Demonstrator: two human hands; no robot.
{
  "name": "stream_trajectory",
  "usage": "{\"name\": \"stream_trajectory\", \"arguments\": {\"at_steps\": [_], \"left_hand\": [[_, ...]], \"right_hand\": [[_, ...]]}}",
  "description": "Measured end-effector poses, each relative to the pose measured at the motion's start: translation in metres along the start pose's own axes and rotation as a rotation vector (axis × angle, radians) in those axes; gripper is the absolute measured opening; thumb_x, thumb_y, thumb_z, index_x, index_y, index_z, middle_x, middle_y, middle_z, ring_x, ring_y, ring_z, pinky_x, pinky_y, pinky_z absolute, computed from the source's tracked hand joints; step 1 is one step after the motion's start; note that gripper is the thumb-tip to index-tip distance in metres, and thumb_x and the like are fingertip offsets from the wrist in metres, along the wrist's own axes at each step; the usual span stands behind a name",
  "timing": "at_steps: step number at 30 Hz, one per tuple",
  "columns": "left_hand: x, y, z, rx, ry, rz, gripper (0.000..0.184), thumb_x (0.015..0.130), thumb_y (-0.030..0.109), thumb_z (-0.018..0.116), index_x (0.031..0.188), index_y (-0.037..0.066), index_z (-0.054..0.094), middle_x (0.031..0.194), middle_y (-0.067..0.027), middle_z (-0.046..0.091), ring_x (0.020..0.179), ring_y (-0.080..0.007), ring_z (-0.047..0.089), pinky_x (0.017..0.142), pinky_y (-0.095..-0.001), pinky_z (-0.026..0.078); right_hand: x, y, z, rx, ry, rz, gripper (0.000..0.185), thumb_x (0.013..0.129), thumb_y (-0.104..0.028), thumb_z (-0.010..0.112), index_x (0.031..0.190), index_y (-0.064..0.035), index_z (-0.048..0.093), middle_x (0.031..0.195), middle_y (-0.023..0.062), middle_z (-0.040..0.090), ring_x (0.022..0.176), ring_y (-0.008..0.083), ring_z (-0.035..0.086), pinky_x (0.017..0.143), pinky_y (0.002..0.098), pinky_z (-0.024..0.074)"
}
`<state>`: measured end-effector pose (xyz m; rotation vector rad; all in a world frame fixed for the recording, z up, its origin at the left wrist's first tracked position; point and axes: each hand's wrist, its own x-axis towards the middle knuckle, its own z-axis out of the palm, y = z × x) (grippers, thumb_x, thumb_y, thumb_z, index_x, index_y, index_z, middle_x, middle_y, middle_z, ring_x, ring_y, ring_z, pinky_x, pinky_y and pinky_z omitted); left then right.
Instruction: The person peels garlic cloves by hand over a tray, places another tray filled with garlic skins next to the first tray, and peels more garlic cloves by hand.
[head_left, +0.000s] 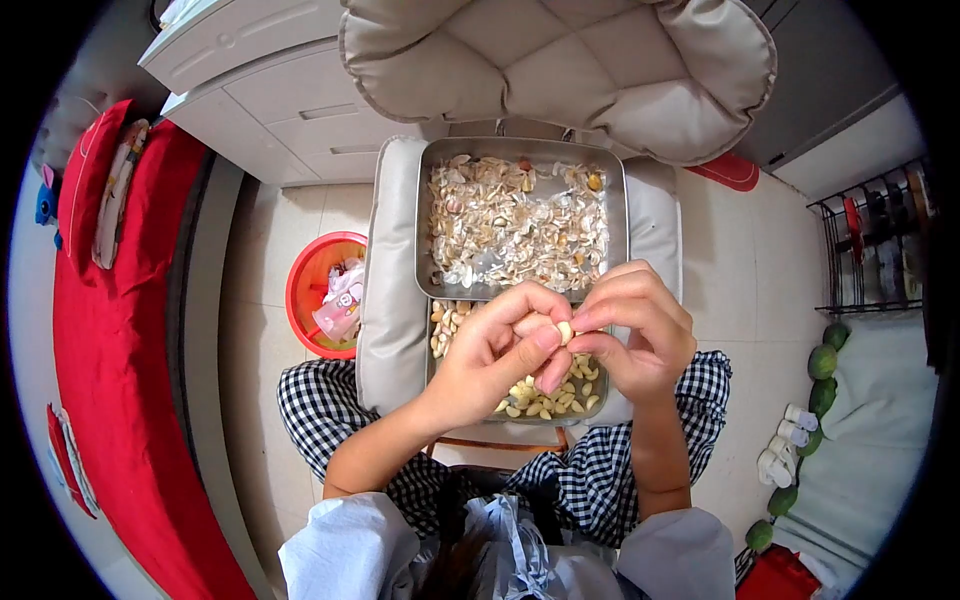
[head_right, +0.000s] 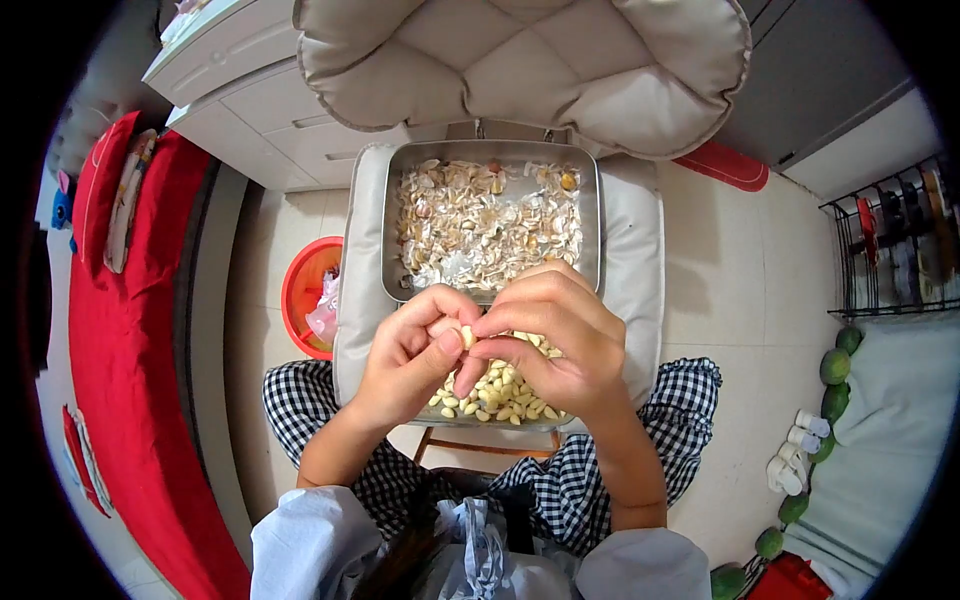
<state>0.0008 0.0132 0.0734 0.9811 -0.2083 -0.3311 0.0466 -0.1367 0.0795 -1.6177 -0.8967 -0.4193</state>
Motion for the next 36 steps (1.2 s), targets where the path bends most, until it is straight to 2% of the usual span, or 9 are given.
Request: {"name": "stream_trajectory", "arguments": {"at_steps": [3,10,13,15,22,29,32,34,36], "left_hand": [[-0.001,0.008,0.002,0.114,-0.006,-0.059,0.012,0.087,0.011,0.043,0.094,0.001,0.042,0.067,-0.0011,0.047,0.059,-0.0050,0.043,0.055,-0.0180,0.034],[-0.003,0.011,0.003,0.286,-0.026,-0.007,0.010,0.086,0.008,0.043,0.092,0.000,0.044,0.066,-0.0007,0.046,0.058,-0.0047,0.042,0.054,-0.0182,0.034],[-0.004,0.009,0.002,0.284,-0.036,-0.013,0.010,0.087,0.008,0.043,0.093,0.000,0.043,0.068,-0.0023,0.048,0.059,-0.0052,0.044,0.054,-0.0183,0.035],[-0.004,0.008,0.006,0.166,0.004,0.009,0.010,0.087,0.007,0.041,0.095,0.000,0.041,0.069,-0.0040,0.050,0.060,-0.0062,0.046,0.056,-0.0188,0.036],[-0.004,0.004,0.005,0.127,-0.001,0.048,0.012,0.088,0.008,0.038,0.098,0.001,0.037,0.070,-0.0066,0.052,0.061,-0.0084,0.049,0.057,-0.0200,0.038],[0.004,-0.004,-0.009,-0.137,-0.001,0.181,0.018,0.090,0.018,0.037,0.098,0.003,0.037,0.071,-0.0086,0.050,0.060,-0.0097,0.045,0.055,-0.0206,0.036],[0.006,-0.004,-0.007,-0.213,-0.009,0.211,0.019,0.088,0.018,0.041,0.099,0.002,0.040,0.071,-0.0074,0.048,0.065,-0.0102,0.045,0.057,-0.0210,0.037],[0.006,-0.004,-0.006,-0.202,0.004,0.174,0.018,0.087,0.015,0.044,0.098,0.000,0.043,0.074,-0.0056,0.048,0.065,-0.0096,0.045,0.058,-0.0210,0.037],[0.005,-0.004,-0.007,-0.199,-0.004,0.121,0.018,0.086,0.013,0.045,0.098,0.000,0.044,0.075,-0.0049,0.048,0.065,-0.0093,0.045,0.059,-0.0209,0.037]], "right_hand": [[0.001,-0.001,-0.002,0.021,-0.030,0.022,0.020,0.056,-0.002,0.069,0.072,-0.0014,0.058,0.069,0.0073,0.055,0.063,0.0201,0.053,0.056,0.0280,0.0421],[0.004,-0.007,-0.011,-0.053,-0.231,0.055,0.016,0.056,0.000,0.064,0.070,-0.0014,0.055,0.069,0.0062,0.053,0.062,0.0196,0.051,0.055,0.0272,0.0397],[0.002,-0.008,-0.007,-0.077,-0.186,0.065,0.016,0.057,-0.001,0.063,0.069,-0.0019,0.054,0.068,0.0061,0.053,0.061,0.0201,0.050,0.055,0.0274,0.0390],[0.002,-0.010,-0.007,-0.093,-0.169,0.062,0.016,0.057,-0.001,0.063,0.070,-0.0019,0.054,0.068,0.0061,0.052,0.061,0.0200,0.050,0.055,0.0273,0.0392],[0.001,-0.012,-0.005,-0.101,-0.127,0.020,0.017,0.056,0.001,0.062,0.070,-0.0010,0.053,0.067,0.0062,0.053,0.060,0.0202,0.049,0.053,0.0275,0.0403],[-0.001,-0.001,-0.009,-0.093,-0.059,0.076,0.015,0.059,0.006,0.060,0.071,-0.0007,0.053,0.067,0.0069,0.054,0.061,0.0204,0.051,0.055,0.0282,0.0411],[-0.005,0.032,-0.006,-0.274,0.015,0.140,0.014,0.063,0.007,0.058,0.075,-0.0001,0.055,0.074,0.0095,0.055,0.068,0.0211,0.053,0.060,0.0284,0.0421],[-0.005,0.043,0.001,-0.482,-0.004,0.297,0.017,0.066,0.008,0.055,0.081,0.0004,0.057,0.083,0.0121,0.055,0.077,0.0210,0.054,0.066,0.0276,0.0424],[-0.005,0.031,0.002,-0.342,0.010,0.359,0.022,0.068,0.003,0.057,0.089,-0.0006,0.058,0.089,0.0131,0.054,0.083,0.0218,0.053,0.069,0.0268,0.0417]]}}
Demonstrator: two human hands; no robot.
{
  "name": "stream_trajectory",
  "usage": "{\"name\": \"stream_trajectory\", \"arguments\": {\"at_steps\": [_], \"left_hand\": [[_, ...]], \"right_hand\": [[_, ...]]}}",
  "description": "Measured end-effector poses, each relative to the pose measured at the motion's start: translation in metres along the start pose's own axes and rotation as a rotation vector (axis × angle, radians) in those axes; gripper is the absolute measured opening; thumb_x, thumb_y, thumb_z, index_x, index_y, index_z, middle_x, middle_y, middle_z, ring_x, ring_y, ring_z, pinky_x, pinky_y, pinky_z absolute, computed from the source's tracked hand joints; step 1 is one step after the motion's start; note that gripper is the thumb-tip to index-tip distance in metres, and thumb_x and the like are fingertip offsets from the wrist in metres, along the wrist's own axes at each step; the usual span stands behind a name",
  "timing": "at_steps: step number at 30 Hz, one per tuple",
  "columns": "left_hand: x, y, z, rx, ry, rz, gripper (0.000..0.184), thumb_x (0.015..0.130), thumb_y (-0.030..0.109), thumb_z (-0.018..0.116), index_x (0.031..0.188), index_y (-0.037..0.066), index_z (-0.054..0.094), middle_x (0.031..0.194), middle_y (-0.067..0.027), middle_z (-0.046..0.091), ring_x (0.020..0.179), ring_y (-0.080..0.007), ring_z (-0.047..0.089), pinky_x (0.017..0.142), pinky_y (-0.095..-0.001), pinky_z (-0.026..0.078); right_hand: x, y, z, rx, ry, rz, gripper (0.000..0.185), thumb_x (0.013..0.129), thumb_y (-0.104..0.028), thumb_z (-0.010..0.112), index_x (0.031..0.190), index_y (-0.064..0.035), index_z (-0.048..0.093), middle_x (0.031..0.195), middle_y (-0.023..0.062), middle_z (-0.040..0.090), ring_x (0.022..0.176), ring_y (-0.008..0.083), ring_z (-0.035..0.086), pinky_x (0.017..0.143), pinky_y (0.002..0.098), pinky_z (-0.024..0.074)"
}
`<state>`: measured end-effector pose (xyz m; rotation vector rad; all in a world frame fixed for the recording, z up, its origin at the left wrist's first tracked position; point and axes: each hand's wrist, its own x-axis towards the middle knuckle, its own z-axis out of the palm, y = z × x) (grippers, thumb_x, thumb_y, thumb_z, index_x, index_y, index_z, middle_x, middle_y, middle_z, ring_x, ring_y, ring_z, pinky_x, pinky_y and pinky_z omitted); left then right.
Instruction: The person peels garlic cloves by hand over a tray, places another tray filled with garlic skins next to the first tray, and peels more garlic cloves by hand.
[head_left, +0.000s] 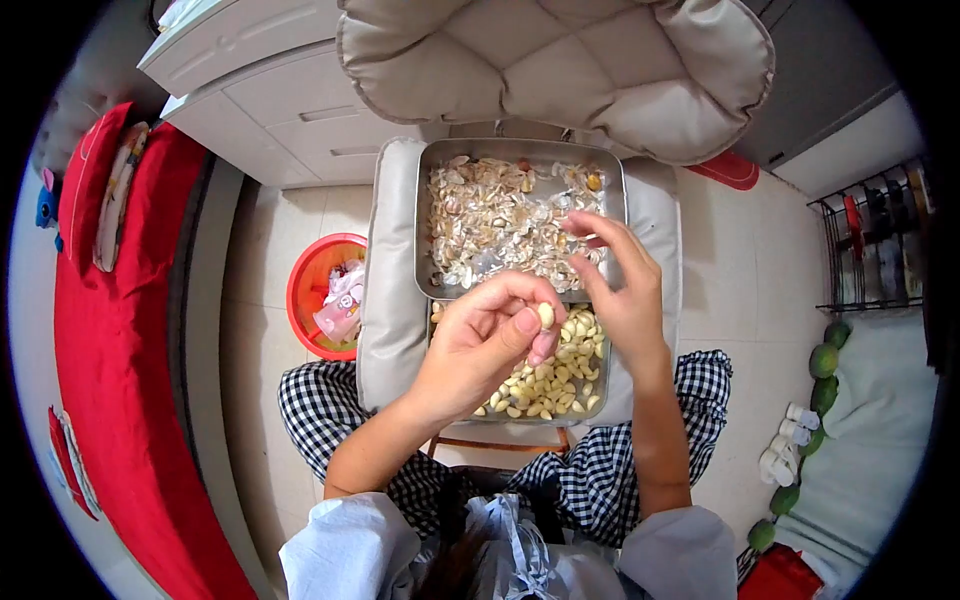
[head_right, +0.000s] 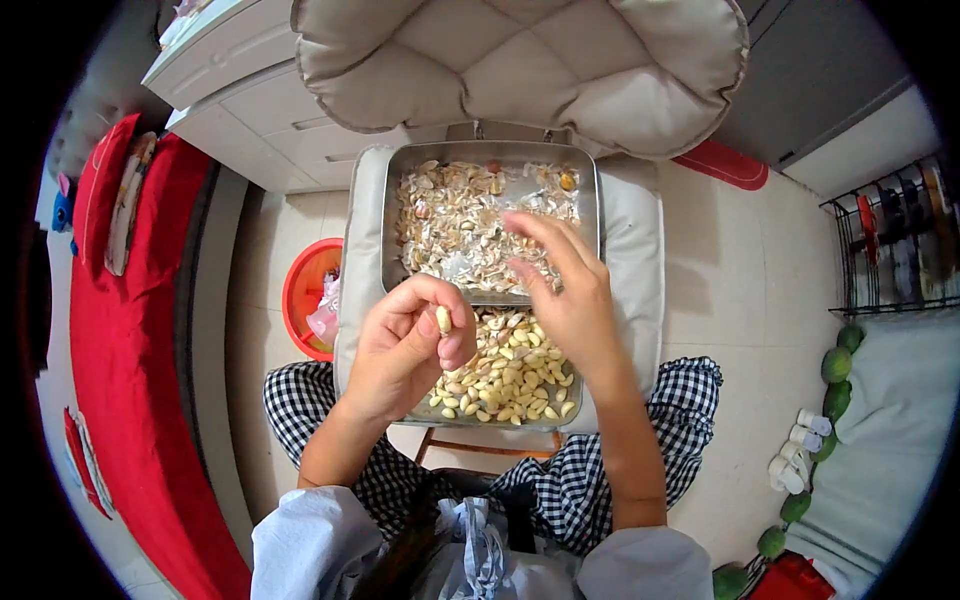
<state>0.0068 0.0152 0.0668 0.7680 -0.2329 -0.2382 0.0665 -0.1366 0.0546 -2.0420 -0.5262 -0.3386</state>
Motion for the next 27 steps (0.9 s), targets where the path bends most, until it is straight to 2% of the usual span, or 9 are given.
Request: {"name": "stream_trajectory", "arguments": {"at_steps": [2,3,8,12,14,18,21,23,27], "left_hand": [[-0.001,-0.002,0.000,0.000,-0.001,-0.049,0.017,0.086,0.012,0.046,0.098,0.000,0.045,0.076,-0.0042,0.048,0.065,-0.0090,0.044,0.059,-0.0208,0.038],[-0.001,-0.003,0.001,0.016,0.001,-0.056,0.017,0.086,0.012,0.046,0.098,0.000,0.045,0.076,-0.0039,0.048,0.065,-0.0086,0.044,0.059,-0.0206,0.037],[0.002,-0.004,0.005,-0.200,0.003,-0.141,0.017,0.087,0.013,0.044,0.100,0.001,0.040,0.073,-0.0049,0.049,0.065,-0.0089,0.046,0.056,-0.0214,0.038],[0.003,-0.008,0.001,-0.152,-0.059,-0.112,0.016,0.088,0.012,0.041,0.100,0.001,0.038,0.073,-0.0061,0.049,0.064,-0.0096,0.047,0.056,-0.0215,0.038],[0.001,-0.007,0.010,0.062,0.056,-0.030,0.016,0.088,0.008,0.039,0.101,0.000,0.038,0.073,-0.0072,0.050,0.064,-0.0099,0.048,0.058,-0.0213,0.039],[-0.002,-0.005,0.012,0.357,-0.001,0.059,0.016,0.087,0.001,0.038,0.103,-0.002,0.038,0.077,-0.0091,0.052,0.068,-0.0110,0.050,0.062,-0.0220,0.042],[-0.005,-0.007,0.015,0.501,0.114,0.166,0.017,0.083,-0.005,0.040,0.100,-0.004,0.041,0.076,-0.0104,0.054,0.068,-0.0121,0.052,0.062,-0.0232,0.044],[-0.004,-0.007,0.011,0.764,0.051,0.318,0.015,0.080,-0.009,0.042,0.094,-0.006,0.045,0.072,-0.0117,0.055,0.065,-0.0133,0.055,0.057,-0.0239,0.045],[-0.004,-0.008,0.009,0.810,0.031,0.379,0.014,0.078,-0.011,0.044,0.091,-0.007,0.047,0.069,-0.0124,0.055,0.060,-0.0142,0.055,0.054,-0.0235,0.045]], "right_hand": [[-0.004,-0.018,-0.008,0.414,-0.090,-0.152,0.024,0.068,-0.004,0.061,0.092,-0.0030,0.059,0.088,0.0119,0.055,0.081,0.0217,0.053,0.069,0.0269,0.0417],[-0.005,-0.019,-0.009,0.449,-0.079,-0.204,0.026,0.065,-0.010,0.066,0.090,-0.0046,0.061,0.084,0.0100,0.054,0.077,0.0194,0.053,0.066,0.0263,0.0416],[-0.004,-0.026,-0.013,0.525,-0.083,-0.263,0.023,0.061,-0.007,0.069,0.083,-0.0039,0.063,0.078,0.0075,0.052,0.071,0.0149,0.051,0.061,0.0240,0.0412],[-0.008,-0.028,-0.012,0.385,-0.060,-0.182,0.021,0.060,-0.001,0.068,0.080,-0.0031,0.062,0.078,0.0065,0.052,0.070,0.0148,0.051,0.060,0.0231,0.0418],[-0.008,-0.029,-0.010,0.354,-0.046,-0.156,0.021,0.059,0.001,0.068,0.079,-0.0024,0.062,0.078,0.0065,0.053,0.069,0.0150,0.052,0.060,0.0231,0.0423],[-0.010,-0.030,-0.007,0.441,0.030,-0.103,0.017,0.061,0.003,0.066,0.076,0.0001,0.058,0.077,0.0089,0.055,0.070,0.0171,0.054,0.063,0.0247,0.0439],[-0.012,-0.033,-0.007,0.418,0.043,-0.134,0.015,0.062,0.005,0.064,0.074,0.0009,0.056,0.078,0.0096,0.056,0.071,0.0184,0.055,0.064,0.0254,0.0442],[-0.011,-0.035,-0.009,0.394,0.048,-0.151,0.014,0.062,0.006,0.063,0.073,0.0011,0.056,0.078,0.0097,0.056,0.071,0.0191,0.055,0.064,0.0259,0.0443],[-0.010,-0.038,-0.013,0.167,0.029,-0.314,0.015,0.060,0.003,0.062,0.073,0.0011,0.054,0.078,0.0090,0.055,0.069,0.0204,0.053,0.063,0.0284,0.0442]]}}
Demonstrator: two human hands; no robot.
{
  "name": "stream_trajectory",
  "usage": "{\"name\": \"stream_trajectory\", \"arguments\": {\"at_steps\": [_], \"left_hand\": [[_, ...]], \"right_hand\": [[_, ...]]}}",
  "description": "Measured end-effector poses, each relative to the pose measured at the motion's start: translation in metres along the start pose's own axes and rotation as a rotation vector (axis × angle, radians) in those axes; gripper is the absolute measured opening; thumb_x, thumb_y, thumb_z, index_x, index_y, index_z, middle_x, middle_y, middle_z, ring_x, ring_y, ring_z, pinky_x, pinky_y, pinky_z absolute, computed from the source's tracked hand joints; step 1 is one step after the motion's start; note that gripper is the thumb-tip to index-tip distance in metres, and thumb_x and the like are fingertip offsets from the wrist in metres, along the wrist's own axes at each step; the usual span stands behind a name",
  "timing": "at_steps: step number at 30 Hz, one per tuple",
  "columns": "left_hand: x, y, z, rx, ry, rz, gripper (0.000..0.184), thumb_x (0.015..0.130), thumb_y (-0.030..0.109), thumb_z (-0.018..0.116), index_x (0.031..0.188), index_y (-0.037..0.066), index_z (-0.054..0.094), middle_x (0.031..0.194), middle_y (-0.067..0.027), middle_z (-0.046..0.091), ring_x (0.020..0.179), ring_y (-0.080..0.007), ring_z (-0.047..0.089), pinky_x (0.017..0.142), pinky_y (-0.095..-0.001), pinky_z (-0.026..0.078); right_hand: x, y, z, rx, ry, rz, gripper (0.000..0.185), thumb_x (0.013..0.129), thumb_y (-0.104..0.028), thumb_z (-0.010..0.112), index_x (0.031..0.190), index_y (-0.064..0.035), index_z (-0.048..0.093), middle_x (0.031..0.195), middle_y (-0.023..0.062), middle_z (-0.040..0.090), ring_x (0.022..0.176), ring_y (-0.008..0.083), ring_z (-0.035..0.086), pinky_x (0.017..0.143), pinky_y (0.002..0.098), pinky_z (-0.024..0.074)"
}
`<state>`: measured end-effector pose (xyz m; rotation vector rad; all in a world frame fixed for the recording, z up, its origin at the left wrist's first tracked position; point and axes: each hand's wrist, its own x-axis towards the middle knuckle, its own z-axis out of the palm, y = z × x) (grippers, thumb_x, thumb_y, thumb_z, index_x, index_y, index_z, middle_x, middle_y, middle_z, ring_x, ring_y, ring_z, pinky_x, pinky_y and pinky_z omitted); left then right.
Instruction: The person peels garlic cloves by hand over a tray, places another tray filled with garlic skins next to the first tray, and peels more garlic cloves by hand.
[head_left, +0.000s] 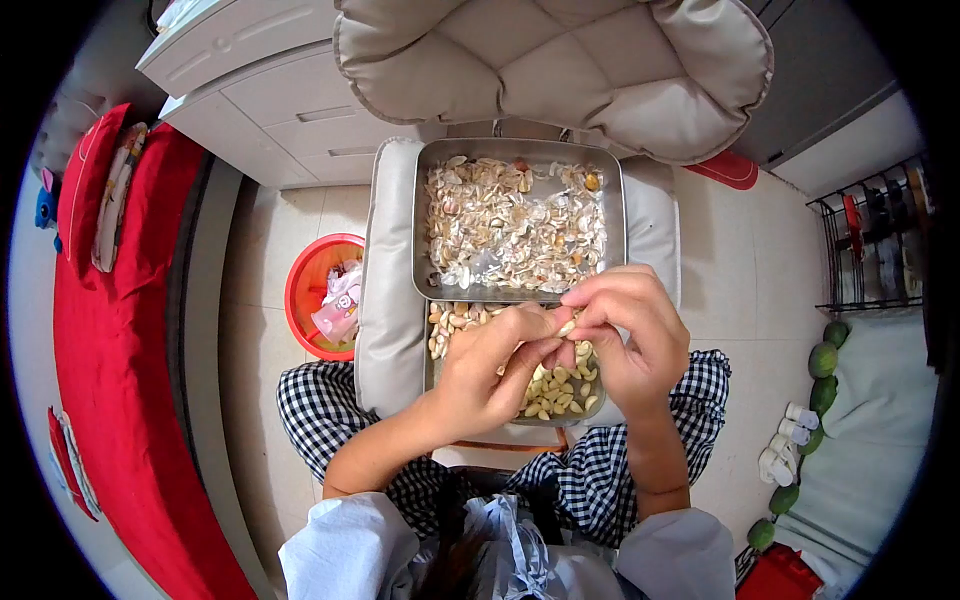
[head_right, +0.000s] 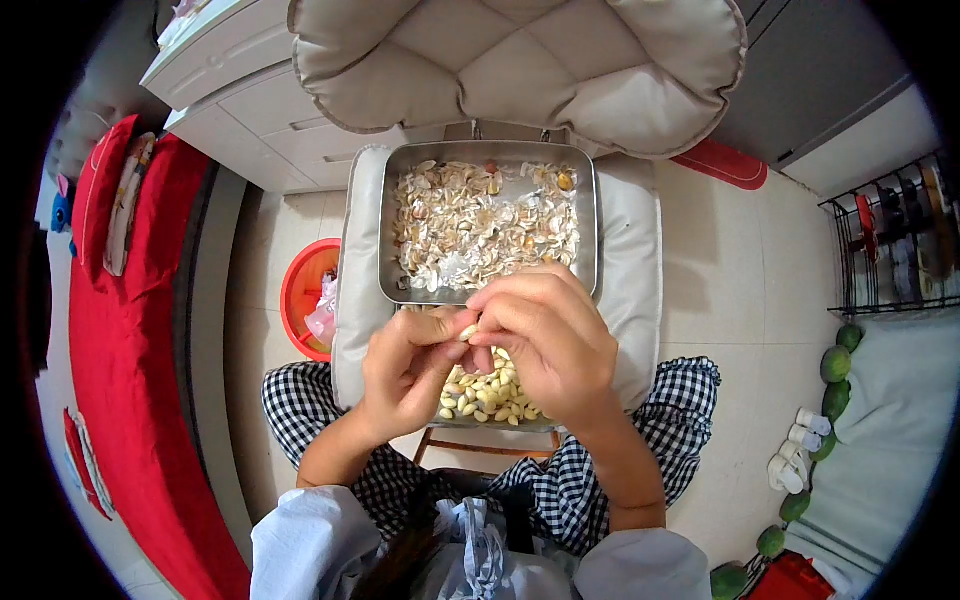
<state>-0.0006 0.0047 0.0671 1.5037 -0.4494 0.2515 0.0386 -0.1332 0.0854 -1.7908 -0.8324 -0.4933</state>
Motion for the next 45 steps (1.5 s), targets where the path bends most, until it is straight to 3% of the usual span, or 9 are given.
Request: {"name": "stream_trajectory", "arguments": {"at_steps": [9,20,29,31,35,36,40,42,45], "left_hand": [[-0.005,0.010,0.005,0.090,0.094,-0.104,0.016,0.079,-0.008,0.046,0.095,-0.007,0.047,0.072,-0.0107,0.055,0.063,-0.0130,0.055,0.055,-0.0224,0.045],[0.015,0.011,-0.022,-0.672,-0.230,-0.643,0.014,0.088,0.008,0.038,0.099,0.000,0.038,0.077,-0.0100,0.055,0.067,-0.0110,0.051,0.061,-0.0219,0.041],[0.011,-0.001,-0.022,-0.818,-0.060,-0.478,0.017,0.090,0.012,0.036,0.103,0.001,0.036,0.079,-0.0117,0.053,0.068,-0.0127,0.051,0.061,-0.0232,0.041],[0.010,0.003,-0.022,-0.783,-0.073,-0.451,0.017,0.090,0.012,0.035,0.103,0.002,0.036,0.078,-0.0119,0.053,0.068,-0.0133,0.050,0.062,-0.0236,0.041],[0.011,0.010,-0.018,-0.656,-0.089,-0.387,0.017,0.090,0.012,0.035,0.103,0.001,0.036,0.078,-0.0126,0.053,0.068,-0.0135,0.050,0.063,-0.0239,0.041],[0.011,0.011,-0.018,-0.614,-0.096,-0.371,0.017,0.090,0.011,0.035,0.103,0.001,0.036,0.078,-0.0129,0.053,0.068,-0.0135,0.050,0.063,-0.0240,0.041],[0.009,0.009,-0.015,-0.627,-0.092,-0.316,0.016,0.089,0.010,0.035,0.102,0.001,0.035,0.077,-0.0132,0.053,0.068,-0.0139,0.051,0.063,-0.0242,0.041],[0.007,0.012,-0.015,-0.589,-0.096,-0.323,0.015,0.088,0.007,0.036,0.101,-0.001,0.034,0.077,-0.0130,0.053,0.068,-0.0130,0.051,0.062,-0.0234,0.042],[0.006,0.019,-0.012,-0.443,-0.063,-0.308,0.014,0.087,0.003,0.038,0.099,-0.003,0.035,0.078,-0.0121,0.053,0.067,-0.0112,0.051,0.061,-0.0222,0.042]], "right_hand": [[-0.007,-0.003,0.004,-0.332,0.005,-0.189,0.025,0.052,-0.004,0.065,0.075,-0.0031,0.056,0.076,0.0048,0.053,0.066,0.0191,0.051,0.055,0.0268,0.0439],[-0.008,0.005,-0.003,-0.457,-0.117,-0.303,0.026,0.056,-0.011,0.061,0.080,-0.0024,0.056,0.078,0.0057,0.054,0.065,0.0192,0.053,0.054,0.0259,0.0439],[-0.005,0.002,-0.011,-0.407,-0.084,-0.229,0.017,0.060,-0.006,0.061,0.076,-0.0039,0.055,0.075,0.0052,0.054,0.063,0.0200,0.052,0.056,0.0276,0.0437],[-0.002,0.018,-0.008,-0.375,0.088,-0.107,0.010,0.064,0.002,0.058,0.072,-0.0031,0.054,0.075,0.0067,0.055,0.063,0.0206,0.052,0.058,0.0276,0.0438],[-0.015,0.063,0.011,-0.210,-0.004,0.368,0.025,0.068,0.008,0.054,0.091,-0.0002,0.050,0.083,0.0131,0.056,0.075,0.0269,0.056,0.065,0.0322,0.0454],[-0.015,0.067,0.009,-0.332,-0.087,0.270,0.033,0.069,0.007,0.053,0.101,-0.0011,0.046,0.088,0.0146,0.056,0.080,0.0279,0.056,0.070,0.0347,0.0447],[-0.012,0.061,0.013,-0.450,-0.050,0.203,0.029,0.069,0.006,0.056,0.097,-0.0009,0.050,0.086,0.0121,0.057,0.079,0.0252,0.056,0.069,0.0333,0.0443],[-0.007,0.040,0.009,-0.005,0.083,0.183,0.023,0.066,0.005,0.060,0.087,-0.0001,0.055,0.081,0.0103,0.058,0.075,0.0230,0.056,0.065,0.0318,0.0444],[0.001,0.006,0.001,0.187,0.046,-0.003,0.019,0.061,0.004,0.065,0.077,-0.0002,0.057,0.075,0.0084,0.057,0.070,0.0212,0.056,0.061,0.0295,0.0441]]}}
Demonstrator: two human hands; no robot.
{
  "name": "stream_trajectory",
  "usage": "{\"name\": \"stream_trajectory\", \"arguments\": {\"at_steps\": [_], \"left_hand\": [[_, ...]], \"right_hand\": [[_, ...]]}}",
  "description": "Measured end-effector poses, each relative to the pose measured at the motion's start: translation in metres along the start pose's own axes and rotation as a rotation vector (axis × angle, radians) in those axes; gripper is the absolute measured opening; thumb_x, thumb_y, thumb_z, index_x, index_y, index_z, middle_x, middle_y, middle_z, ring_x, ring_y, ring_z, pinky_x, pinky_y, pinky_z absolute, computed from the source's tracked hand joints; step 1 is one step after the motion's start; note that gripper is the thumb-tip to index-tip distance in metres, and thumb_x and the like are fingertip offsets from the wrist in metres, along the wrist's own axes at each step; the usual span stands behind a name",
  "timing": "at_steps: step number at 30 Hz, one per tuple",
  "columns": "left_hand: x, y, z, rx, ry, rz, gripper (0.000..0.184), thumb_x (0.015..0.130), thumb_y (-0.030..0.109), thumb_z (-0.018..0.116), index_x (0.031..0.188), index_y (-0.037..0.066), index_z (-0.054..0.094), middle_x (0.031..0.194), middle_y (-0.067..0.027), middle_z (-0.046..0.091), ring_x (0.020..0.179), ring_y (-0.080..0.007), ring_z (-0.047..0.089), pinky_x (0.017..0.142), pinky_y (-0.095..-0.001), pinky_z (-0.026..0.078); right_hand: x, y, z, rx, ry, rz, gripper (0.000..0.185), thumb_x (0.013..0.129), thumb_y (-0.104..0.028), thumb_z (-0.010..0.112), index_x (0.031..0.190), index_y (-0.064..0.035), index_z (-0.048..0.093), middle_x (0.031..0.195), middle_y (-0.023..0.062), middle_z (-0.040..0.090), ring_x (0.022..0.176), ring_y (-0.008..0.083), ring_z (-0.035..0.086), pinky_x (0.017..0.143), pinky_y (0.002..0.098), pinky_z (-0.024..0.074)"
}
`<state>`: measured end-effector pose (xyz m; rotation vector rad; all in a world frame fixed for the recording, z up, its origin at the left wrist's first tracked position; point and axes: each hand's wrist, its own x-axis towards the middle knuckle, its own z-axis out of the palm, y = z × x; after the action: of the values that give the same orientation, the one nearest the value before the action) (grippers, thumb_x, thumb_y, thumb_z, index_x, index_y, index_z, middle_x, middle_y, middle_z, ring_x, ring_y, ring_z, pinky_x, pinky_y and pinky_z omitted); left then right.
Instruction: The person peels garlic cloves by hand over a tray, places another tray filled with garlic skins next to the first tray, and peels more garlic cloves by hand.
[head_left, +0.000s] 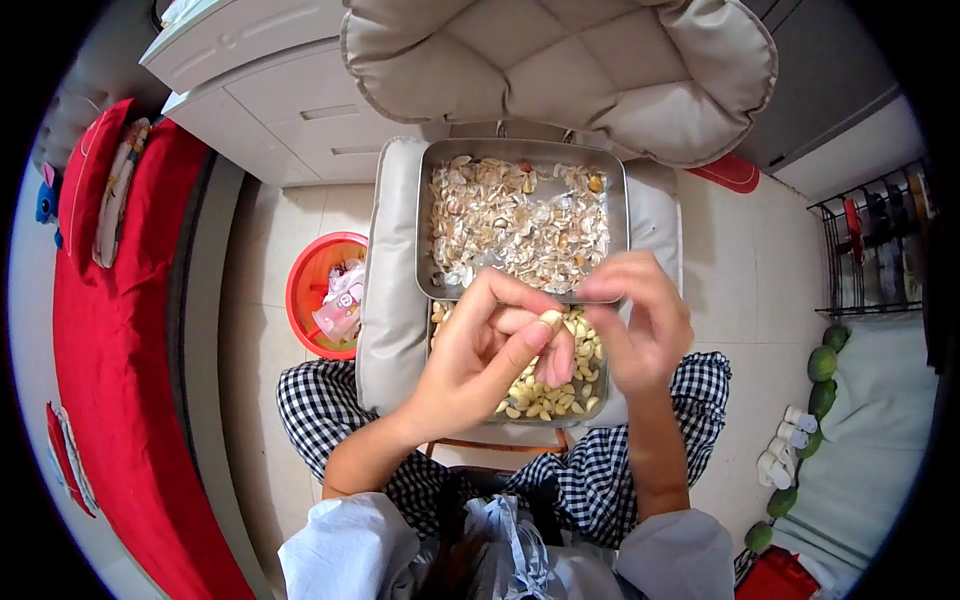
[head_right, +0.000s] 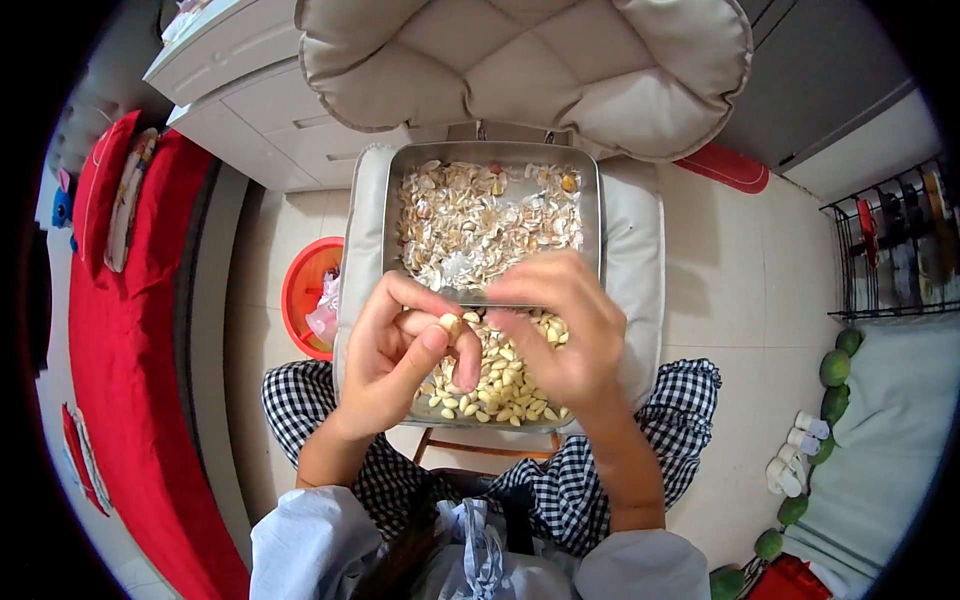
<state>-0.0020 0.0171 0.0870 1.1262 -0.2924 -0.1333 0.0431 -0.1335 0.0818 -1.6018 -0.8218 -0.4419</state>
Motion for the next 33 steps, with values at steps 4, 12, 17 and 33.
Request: {"name": "stream_trajectory", "arguments": {"at_steps": [4,12,17,33], "left_hand": [[-0.0027,0.0017,0.0048,0.108,0.070,-0.006,0.014,0.086,0.000,0.040,0.098,-0.004,0.035,0.081,-0.0114,0.053,0.068,-0.0098,0.051,0.063,-0.0212,0.043],[-0.0049,-0.0029,-0.0001,0.372,-0.023,0.084,0.010,0.085,0.001,0.043,0.093,-0.005,0.040,0.074,-0.0080,0.054,0.066,-0.0083,0.052,0.060,-0.0217,0.044],[-0.0042,-0.0035,0.0014,0.392,-0.042,0.099,0.009,0.085,0.002,0.043,0.092,-0.004,0.040,0.071,-0.0075,0.054,0.064,-0.0082,0.052,0.058,-0.0217,0.043],[0.0011,-0.0031,0.0005,0.142,0.076,0.025,0.015,0.087,0.003,0.037,0.101,-0.002,0.034,0.078,-0.0087,0.051,0.069,-0.0095,0.050,0.062,-0.0211,0.042]], "right_hand": [[0.0001,-0.0104,0.0037,-0.064,-0.037,-0.004,0.019,0.059,0.003,0.067,0.075,-0.0008,0.057,0.072,0.0081,0.057,0.067,0.0210,0.056,0.060,0.0290,0.0443],[-0.0008,-0.0075,-0.0002,-0.003,-0.062,0.082,0.015,0.061,0.001,0.065,0.072,-0.0005,0.055,0.068,0.0064,0.055,0.063,0.0192,0.052,0.058,0.0276,0.0414],[0.0028,-0.0094,-0.0039,-0.042,-0.164,0.129,0.013,0.065,-0.002,0.062,0.073,-0.0006,0.052,0.066,0.0055,0.051,0.062,0.0187,0.048,0.057,0.0274,0.0380],[-0.0012,-0.0059,0.0003,-0.058,-0.128,0.059,0.018,0.063,-0.003,0.065,0.075,-0.0041,0.051,0.072,0.0053,0.052,0.064,0.0192,0.049,0.059,0.0264,0.0399]]}}
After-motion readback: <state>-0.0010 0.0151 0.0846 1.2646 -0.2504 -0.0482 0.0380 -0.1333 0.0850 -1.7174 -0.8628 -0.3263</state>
